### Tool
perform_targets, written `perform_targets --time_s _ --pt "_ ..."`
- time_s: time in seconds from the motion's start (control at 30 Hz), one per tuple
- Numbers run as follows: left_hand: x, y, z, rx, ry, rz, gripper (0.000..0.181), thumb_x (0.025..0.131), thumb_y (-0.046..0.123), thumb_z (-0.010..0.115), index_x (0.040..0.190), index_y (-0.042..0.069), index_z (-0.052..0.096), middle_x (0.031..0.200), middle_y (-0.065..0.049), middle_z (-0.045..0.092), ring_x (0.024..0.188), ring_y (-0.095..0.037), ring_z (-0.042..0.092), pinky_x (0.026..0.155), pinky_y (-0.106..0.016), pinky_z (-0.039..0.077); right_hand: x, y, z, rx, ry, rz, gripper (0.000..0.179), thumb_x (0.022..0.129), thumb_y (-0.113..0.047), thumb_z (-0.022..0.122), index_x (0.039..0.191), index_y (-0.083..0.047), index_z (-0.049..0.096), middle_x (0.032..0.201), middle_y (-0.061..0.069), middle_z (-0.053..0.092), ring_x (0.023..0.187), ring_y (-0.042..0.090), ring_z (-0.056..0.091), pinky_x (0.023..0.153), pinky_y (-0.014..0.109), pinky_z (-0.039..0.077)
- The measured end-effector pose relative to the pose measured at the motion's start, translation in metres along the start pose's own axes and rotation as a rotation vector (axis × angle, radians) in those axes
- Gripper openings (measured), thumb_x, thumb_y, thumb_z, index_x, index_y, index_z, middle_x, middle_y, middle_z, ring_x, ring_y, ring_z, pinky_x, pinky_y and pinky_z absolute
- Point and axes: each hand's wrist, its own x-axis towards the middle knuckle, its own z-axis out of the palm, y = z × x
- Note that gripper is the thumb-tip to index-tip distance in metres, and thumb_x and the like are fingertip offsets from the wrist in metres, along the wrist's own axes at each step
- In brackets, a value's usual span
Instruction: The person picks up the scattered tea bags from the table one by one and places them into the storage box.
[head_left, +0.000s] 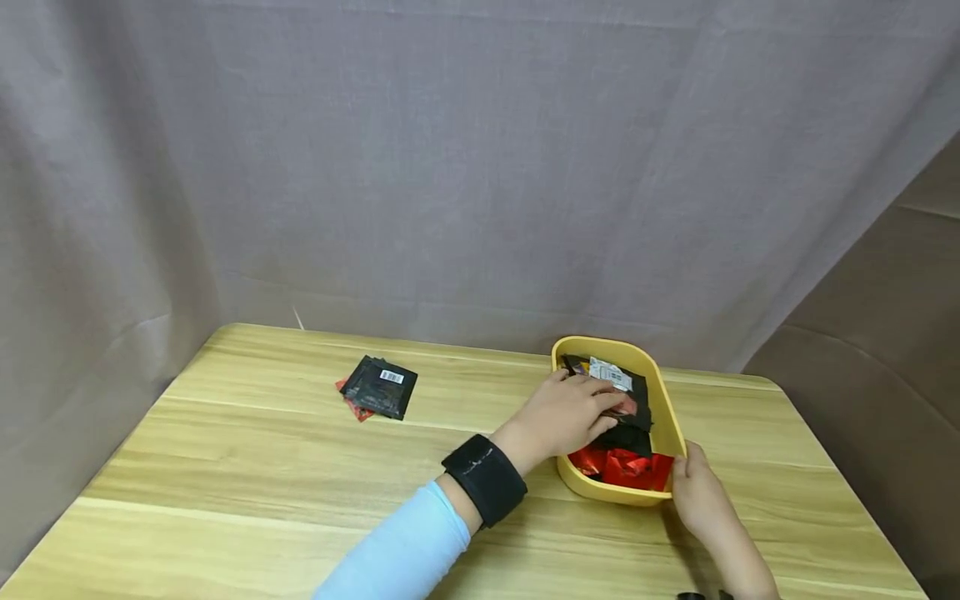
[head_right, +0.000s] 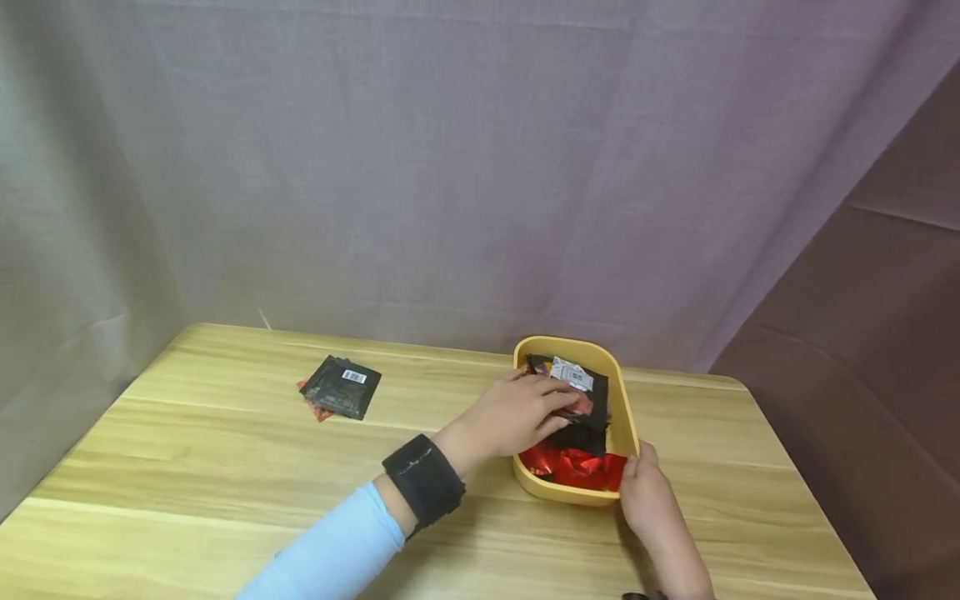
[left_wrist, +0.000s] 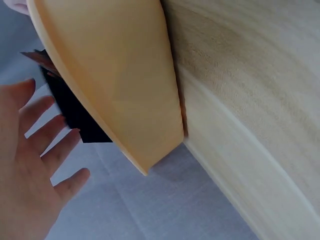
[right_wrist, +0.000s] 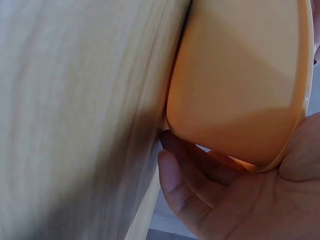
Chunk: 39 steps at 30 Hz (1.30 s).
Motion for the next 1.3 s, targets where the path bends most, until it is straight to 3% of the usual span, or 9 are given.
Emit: perform_targets --time_s 0.23,0.37,0.57,0.73,0.97,1.2,1.3 --pt "-0.017 -0.013 -0.004 0.016 0.050 -0.099 0.042 0.097 0.041 0.042 0.138 0.029 0.048 0.143 0.006 0.052 0.128 -0.015 0.047 0.110 -0.044 0.039 0.000 -0.001 0.001 -0.005 0.010 -0.003 0.049 0.101 -0.012 0.011 0.140 0.018 0.011 0.134 0.049 0.034 0.125 0.057 0.032 0.104 0.069 0.031" --pt "-0.031 -0.028 -0.009 -0.006 0.126 -0.179 0.041 0.095 0.036 0.047 0.135 0.025 0.051 0.138 0.003 0.056 0.125 -0.017 0.050 0.108 -0.046 0.041 -0.001 0.000 0.001 -0.010 0.014 -0.004 0.049 0.101 -0.012 0.012 0.140 0.018 0.012 0.134 0.049 0.034 0.125 0.057 0.031 0.104 0.069 0.030" --pt "-0.066 -0.061 -0.013 -0.130 0.208 -0.390 0.043 0.093 0.032 0.053 0.134 0.020 0.052 0.135 -0.002 0.060 0.122 -0.021 0.052 0.107 -0.048 0.042 -0.002 -0.002 0.003 -0.001 0.018 -0.007 0.048 0.101 -0.011 0.012 0.140 0.018 0.013 0.134 0.049 0.034 0.125 0.057 0.031 0.105 0.069 0.029" --pt "-0.099 -0.086 -0.009 -0.139 0.244 -0.545 0.043 0.089 0.028 0.060 0.130 0.018 0.057 0.129 -0.004 0.064 0.117 -0.024 0.056 0.100 -0.047 0.047 -0.002 -0.002 0.004 0.006 0.021 -0.014 0.048 0.101 -0.010 0.012 0.140 0.018 0.013 0.134 0.049 0.034 0.126 0.057 0.030 0.105 0.069 0.028" --pt "-0.130 -0.111 -0.006 -0.194 0.146 -0.733 0.049 0.089 0.029 0.060 0.134 0.014 0.052 0.134 -0.011 0.059 0.120 -0.032 0.052 0.100 -0.054 0.045 -0.001 0.001 0.002 0.006 0.008 -0.010 0.049 0.101 -0.011 0.011 0.140 0.018 0.011 0.135 0.049 0.032 0.127 0.057 0.028 0.106 0.069 0.027" --pt "-0.154 -0.131 0.002 -0.285 -0.022 -0.838 0.077 0.083 0.027 0.069 0.145 0.003 0.032 0.145 -0.033 0.037 0.125 -0.049 0.040 0.101 -0.061 0.042 -0.003 0.005 0.000 -0.009 0.015 -0.011 0.048 0.101 -0.011 0.012 0.139 0.018 0.013 0.134 0.049 0.033 0.125 0.058 0.030 0.105 0.070 0.028" --pt "-0.161 -0.136 0.008 -0.325 -0.055 -0.880 0.079 0.082 0.028 0.069 0.145 0.000 0.030 0.144 -0.036 0.035 0.126 -0.051 0.038 0.099 -0.064 0.042 -0.004 0.006 -0.001 -0.011 0.019 -0.012 0.048 0.101 -0.011 0.012 0.139 0.018 0.013 0.133 0.050 0.033 0.125 0.058 0.030 0.104 0.070 0.028"
